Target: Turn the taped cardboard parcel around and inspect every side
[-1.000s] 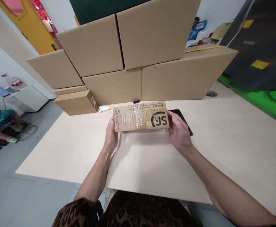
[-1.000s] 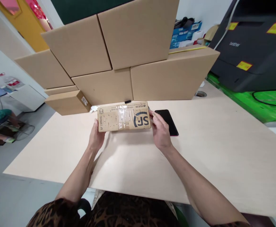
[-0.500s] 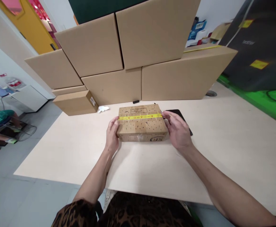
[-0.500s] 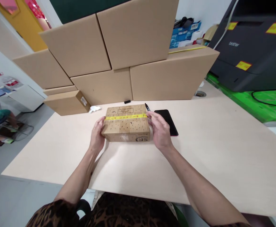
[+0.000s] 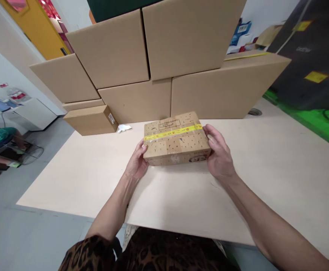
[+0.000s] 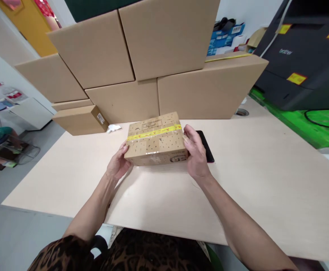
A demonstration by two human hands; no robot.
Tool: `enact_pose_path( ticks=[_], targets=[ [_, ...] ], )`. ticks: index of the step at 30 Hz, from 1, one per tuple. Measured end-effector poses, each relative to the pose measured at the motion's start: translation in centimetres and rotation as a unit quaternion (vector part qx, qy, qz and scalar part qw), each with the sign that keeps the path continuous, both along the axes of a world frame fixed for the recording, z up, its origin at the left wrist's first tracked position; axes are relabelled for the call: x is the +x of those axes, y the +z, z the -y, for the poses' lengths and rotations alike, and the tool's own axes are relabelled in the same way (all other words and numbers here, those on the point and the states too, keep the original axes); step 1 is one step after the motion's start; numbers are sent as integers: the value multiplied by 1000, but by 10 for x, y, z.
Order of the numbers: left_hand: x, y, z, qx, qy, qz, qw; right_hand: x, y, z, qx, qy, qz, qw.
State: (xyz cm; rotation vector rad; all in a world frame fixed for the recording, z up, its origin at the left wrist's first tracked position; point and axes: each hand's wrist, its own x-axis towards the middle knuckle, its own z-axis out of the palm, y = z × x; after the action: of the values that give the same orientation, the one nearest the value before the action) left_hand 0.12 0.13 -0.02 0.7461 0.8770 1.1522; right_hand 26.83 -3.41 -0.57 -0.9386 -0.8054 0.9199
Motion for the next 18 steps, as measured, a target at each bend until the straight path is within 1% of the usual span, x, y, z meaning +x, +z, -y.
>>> enact_pose_path(
  ticks=[1, 3, 6, 7, 8, 10, 12, 13, 14, 15, 17, 18],
  targets=[
    [1, 0, 1, 2, -5, -14, 1000, 2, -3, -2, -21, -1, 2, 1000],
    [2, -1, 3, 27, 10, -26, 999, 4, -8, -8, -59, 18, -13, 998],
    [2, 2, 3, 98, 57, 11, 993, 2, -10, -12, -90, 58, -78, 991],
    [2, 3, 4, 123, 64, 26, 990, 0, -10, -11, -103, 73, -104, 987],
    [2, 4, 5, 147, 63, 36, 986, -2, -10, -10, -120, 94, -127, 980],
    [5, 6, 8, 194, 40, 30, 980, -9, -11, -6, -165, 156, -146, 963],
    [8, 6, 11, 224, 5, -8, 975, -16, -15, -3, -206, 210, -121, 948],
    [9, 5, 12, 226, -11, -31, 974, -17, -17, -2, -218, 210, -95, 948],
    [10, 3, 12, 219, -23, -53, 974, -18, -20, -2, -216, 185, -63, 956],
    [11, 1, 12, 204, -32, -72, 976, -17, -23, -2, -201, 145, -26, 968],
    [11, -3, 11, 167, -42, -103, 980, -12, -28, -4, -141, 69, 48, 986],
    [11, -5, 11, 152, -49, -120, 980, -10, -29, -5, -109, 59, 77, 989]
  ],
)
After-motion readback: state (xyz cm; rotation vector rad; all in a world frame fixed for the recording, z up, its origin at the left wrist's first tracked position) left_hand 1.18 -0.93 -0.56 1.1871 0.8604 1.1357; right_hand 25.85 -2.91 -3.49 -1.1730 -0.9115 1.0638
